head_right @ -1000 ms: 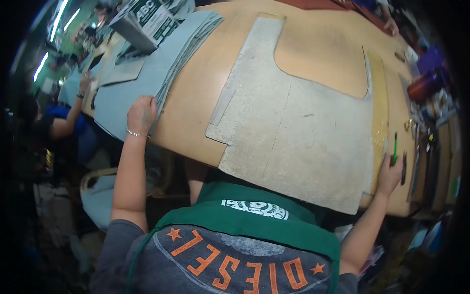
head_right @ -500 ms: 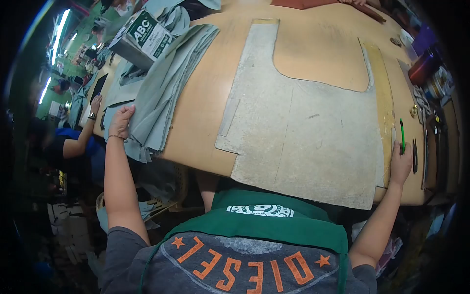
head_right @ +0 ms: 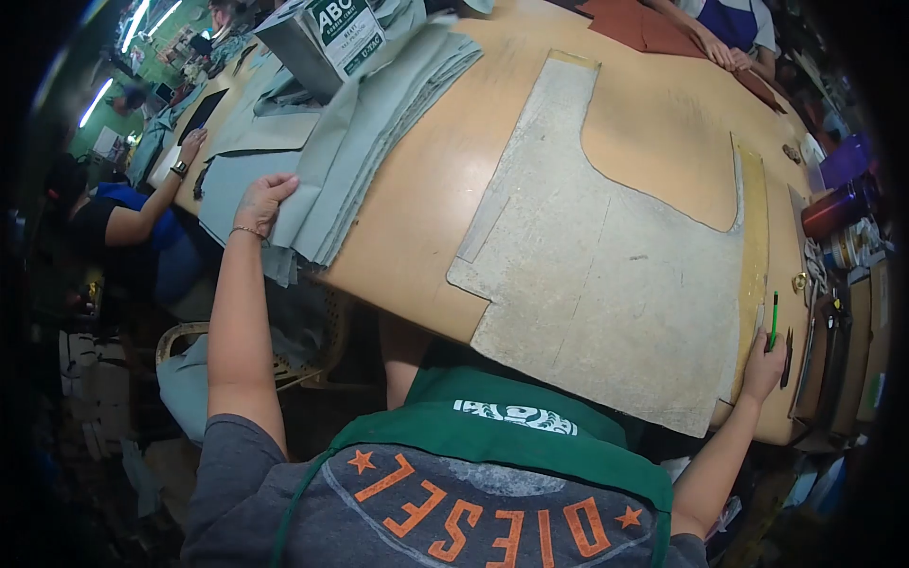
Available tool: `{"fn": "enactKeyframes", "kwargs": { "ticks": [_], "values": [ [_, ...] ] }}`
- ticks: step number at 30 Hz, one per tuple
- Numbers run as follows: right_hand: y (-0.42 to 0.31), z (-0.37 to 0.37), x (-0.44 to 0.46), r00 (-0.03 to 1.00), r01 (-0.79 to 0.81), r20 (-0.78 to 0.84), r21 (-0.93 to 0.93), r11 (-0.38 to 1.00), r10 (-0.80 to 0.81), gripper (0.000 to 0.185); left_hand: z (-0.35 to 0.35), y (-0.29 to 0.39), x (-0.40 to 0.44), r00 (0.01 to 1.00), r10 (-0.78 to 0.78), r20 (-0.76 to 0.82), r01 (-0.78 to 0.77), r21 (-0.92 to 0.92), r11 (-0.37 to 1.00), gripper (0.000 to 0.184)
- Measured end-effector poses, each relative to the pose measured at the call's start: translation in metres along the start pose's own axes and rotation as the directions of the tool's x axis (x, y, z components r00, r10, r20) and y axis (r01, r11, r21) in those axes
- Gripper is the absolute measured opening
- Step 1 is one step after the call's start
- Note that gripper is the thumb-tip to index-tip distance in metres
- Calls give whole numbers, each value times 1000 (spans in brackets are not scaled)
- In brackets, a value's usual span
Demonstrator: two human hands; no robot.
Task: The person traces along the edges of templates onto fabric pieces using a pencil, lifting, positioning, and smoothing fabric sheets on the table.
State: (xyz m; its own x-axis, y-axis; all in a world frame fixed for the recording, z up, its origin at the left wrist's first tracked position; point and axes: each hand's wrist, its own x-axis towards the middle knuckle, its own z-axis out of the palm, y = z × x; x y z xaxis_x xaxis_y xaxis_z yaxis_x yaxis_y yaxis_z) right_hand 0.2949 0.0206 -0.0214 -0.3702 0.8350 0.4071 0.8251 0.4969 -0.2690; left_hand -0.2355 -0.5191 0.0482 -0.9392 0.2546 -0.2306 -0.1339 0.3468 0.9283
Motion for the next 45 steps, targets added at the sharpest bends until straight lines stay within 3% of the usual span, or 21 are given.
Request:
{"fn": "enactKeyframes", "kwargs": {
  "ticks": [3,6,8,10,11,13,15,17,18,20,23,25,26,28,31,32,34,35,38,40,45],
  "values": [
    [-5,-1,-1,993,82,-87,-37,996,-85,26,-5,20,-4,909,293,-296,-86,555,827,17],
    [-47,-4,8,971,161,-187,34,986,-152,22,0,40,-23,445,862,-245,-169,922,349,16],
    [-127,-7,14,985,163,-46,536,828,-164,19,18,54,-40,354,902,-245,-208,920,332,15],
    [-238,-24,1,917,244,72,677,695,-392,17,39,58,-47,295,927,-230,-252,917,308,14],
    [-286,-24,-8,833,150,242,766,625,-497,19,47,52,-49,284,932,-225,-266,916,302,13],
    [-375,-21,-30,560,167,392,810,562,-730,39,58,38,-49,248,940,-233,-289,909,301,11],
    [-456,-10,-55,357,-192,518,855,482,-777,55,68,24,-50,221,940,-259,-295,901,317,9],
    [-518,2,-72,190,-433,630,742,511,-753,64,77,19,-59,217,935,-281,-306,890,339,7],
    [-544,9,-78,123,-510,644,694,508,-755,54,80,17,-64,221,933,-286,-324,880,346,5],
    [-579,28,-88,171,-589,567,714,377,-806,33,82,12,-72,205,946,-252,-301,904,305,7],
    [-613,36,-83,373,-366,497,854,368,-783,17,95,-2,-93,345,931,-122,-362,898,252,6],
    [-624,25,-77,367,-360,490,858,366,-791,16,103,-15,-89,438,891,-120,-461,821,337,13],
    [-626,16,-75,369,-348,484,864,365,-794,16,103,-22,-82,484,862,-152,-406,834,375,26],
    [-631,10,-76,339,-321,444,883,342,-829,15,106,-20,-79,684,671,-286,-10,916,401,38],
    [-637,12,-78,430,-326,433,893,310,-792,14,108,-30,-68,854,444,-269,106,927,359,43],
    [-639,11,-77,470,-344,428,894,286,-772,14,107,-42,-57,810,544,-220,77,959,273,42],
    [-645,-3,-56,526,-661,556,743,102,-643,14,103,-68,-37,695,714,-90,44,996,83,39],
    [-655,-2,-43,540,-788,516,587,-185,-665,14,100,-59,-43,755,642,-132,20,984,178,37],
    [-637,-40,-17,543,-749,414,633,-198,-730,16,77,-25,-41,909,400,-117,-84,888,451,37],
    [-616,-46,-12,480,-555,427,824,112,-766,16,45,-21,-4,962,271,-2,-165,792,588,43],
    [-515,-61,-2,486,-702,416,710,-59,-768,7,25,-8,-6,975,157,-157,105,949,296,49]
  ]
}}
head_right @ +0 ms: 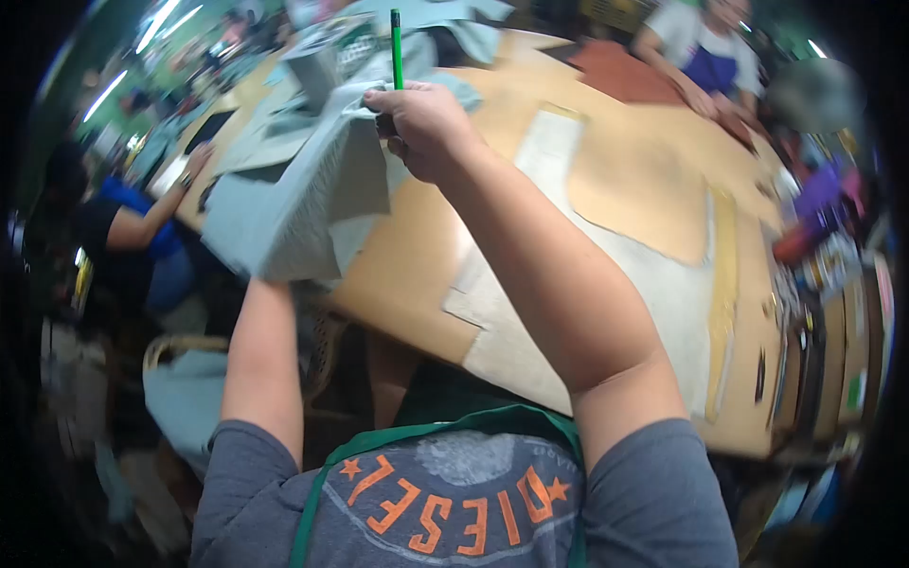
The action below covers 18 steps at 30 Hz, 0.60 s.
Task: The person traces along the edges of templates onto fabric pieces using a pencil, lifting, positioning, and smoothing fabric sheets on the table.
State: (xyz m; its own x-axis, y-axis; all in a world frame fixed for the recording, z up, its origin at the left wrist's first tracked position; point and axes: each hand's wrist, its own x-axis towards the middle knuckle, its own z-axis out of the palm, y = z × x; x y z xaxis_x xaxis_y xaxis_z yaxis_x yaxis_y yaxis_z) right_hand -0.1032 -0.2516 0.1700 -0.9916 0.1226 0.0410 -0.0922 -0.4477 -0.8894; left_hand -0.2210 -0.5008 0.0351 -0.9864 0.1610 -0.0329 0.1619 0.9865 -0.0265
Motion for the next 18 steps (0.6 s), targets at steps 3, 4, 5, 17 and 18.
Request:
{"fn": "enactKeyframes", "kwargs": {
  "ticks": [3,4,5,17,18],
  "values": [
    [-47,-90,-88,988,117,-118,179,977,-97,15,7,3,-15,995,-98,16,96,99,990,56],
    [-56,-133,-119,970,216,-138,101,971,-202,20,11,1,-12,993,-116,-16,117,78,990,58],
    [-65,-172,-151,955,277,-116,12,961,-274,22,19,-7,3,989,-136,-57,137,2,991,57],
    [-34,-315,-412,479,-444,-871,-352,824,-114,27,4,68,-125,828,205,-522,-493,-503,710,29],
    [-25,-315,-419,490,-440,-864,-357,824,-113,27,3,85,-152,862,279,-423,-483,-521,704,31]
  ]
}}
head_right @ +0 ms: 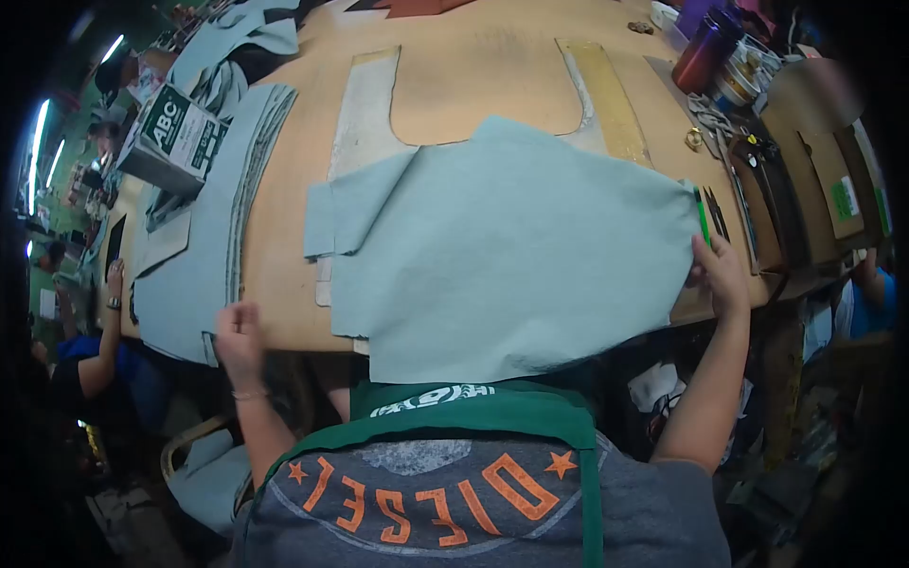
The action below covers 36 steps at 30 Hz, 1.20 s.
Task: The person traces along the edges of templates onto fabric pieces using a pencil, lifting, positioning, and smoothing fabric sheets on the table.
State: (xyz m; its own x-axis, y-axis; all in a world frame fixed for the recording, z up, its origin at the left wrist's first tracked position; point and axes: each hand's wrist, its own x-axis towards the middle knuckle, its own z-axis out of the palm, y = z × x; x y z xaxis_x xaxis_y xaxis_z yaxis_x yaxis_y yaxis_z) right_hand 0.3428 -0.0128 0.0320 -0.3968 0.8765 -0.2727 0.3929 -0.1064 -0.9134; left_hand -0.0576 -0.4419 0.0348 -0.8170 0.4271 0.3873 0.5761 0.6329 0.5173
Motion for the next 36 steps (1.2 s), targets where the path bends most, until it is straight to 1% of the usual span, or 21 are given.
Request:
{"fn": "enactKeyframes", "kwargs": {
  "ticks": [2,5,7,8,9,11,12,14,19,21,23,25,27,28,29,30,31,32,33,34,36],
  "values": [
    [12,1,-4,999,20,30,-1,1000,-20,27,10,49,-34,958,-88,273,112,-72,991,36],
    [15,7,0,993,113,-25,-21,993,-114,26,17,94,-65,770,-129,625,233,-86,969,45],
    [10,11,4,995,81,-64,73,994,-77,28,22,101,-66,601,-270,752,267,130,955,48],
    [16,12,9,994,83,-85,132,988,-72,29,29,91,-69,554,-304,775,354,111,929,45],
    [19,13,14,992,87,-108,192,977,-67,30,37,81,-74,526,-294,798,553,-59,831,42],
    [18,16,17,995,98,-24,377,921,-96,35,47,69,-81,493,-236,837,817,-352,457,37],
    [15,17,17,992,100,22,445,890,-122,35,51,73,-83,409,-249,878,879,-306,366,29],
    [12,15,16,984,99,72,525,846,-160,37,42,86,-78,384,-196,902,857,-269,439,25],
    [-13,8,-7,991,83,58,430,899,-119,30,13,98,-59,288,-81,954,781,-185,596,26],
    [-20,4,-17,989,121,26,395,911,-143,27,1,94,-62,424,-52,904,761,-325,561,25],
    [-60,18,-39,971,235,-61,442,866,-232,25,-9,85,-60,674,8,739,706,-647,288,28],
    [-89,23,-47,943,323,-107,530,784,-316,26,-19,95,-34,879,52,474,465,-876,126,41],
    [-103,19,-8,926,243,107,565,788,-361,26,-6,103,17,911,145,387,375,-921,103,46],
    [-122,28,24,936,276,58,491,826,-348,21,3,112,55,924,188,333,322,-943,89,48],
    [-142,53,55,955,240,-16,631,737,-297,20,10,123,94,934,228,277,267,-961,74,50],
    [-149,54,103,928,130,174,678,723,-330,21,19,138,143,925,48,376,378,-925,-36,43],
    [-179,72,120,956,19,205,666,746,-207,21,27,154,193,870,-117,479,458,-873,-166,35],
    [-204,78,141,954,166,81,659,733,-289,22,27,164,232,867,-182,463,431,-882,-192,29],
    [-226,83,158,931,304,-41,636,709,-363,23,27,159,273,939,-48,341,328,-929,-169,29],
    [-256,83,161,940,303,-70,625,720,-335,30,4,180,288,929,-135,344,317,-930,-186,33],
    [-294,81,150,950,289,-88,609,739,-299,38,-17,195,294,975,-111,191,168,-968,-188,37]
  ]
}}
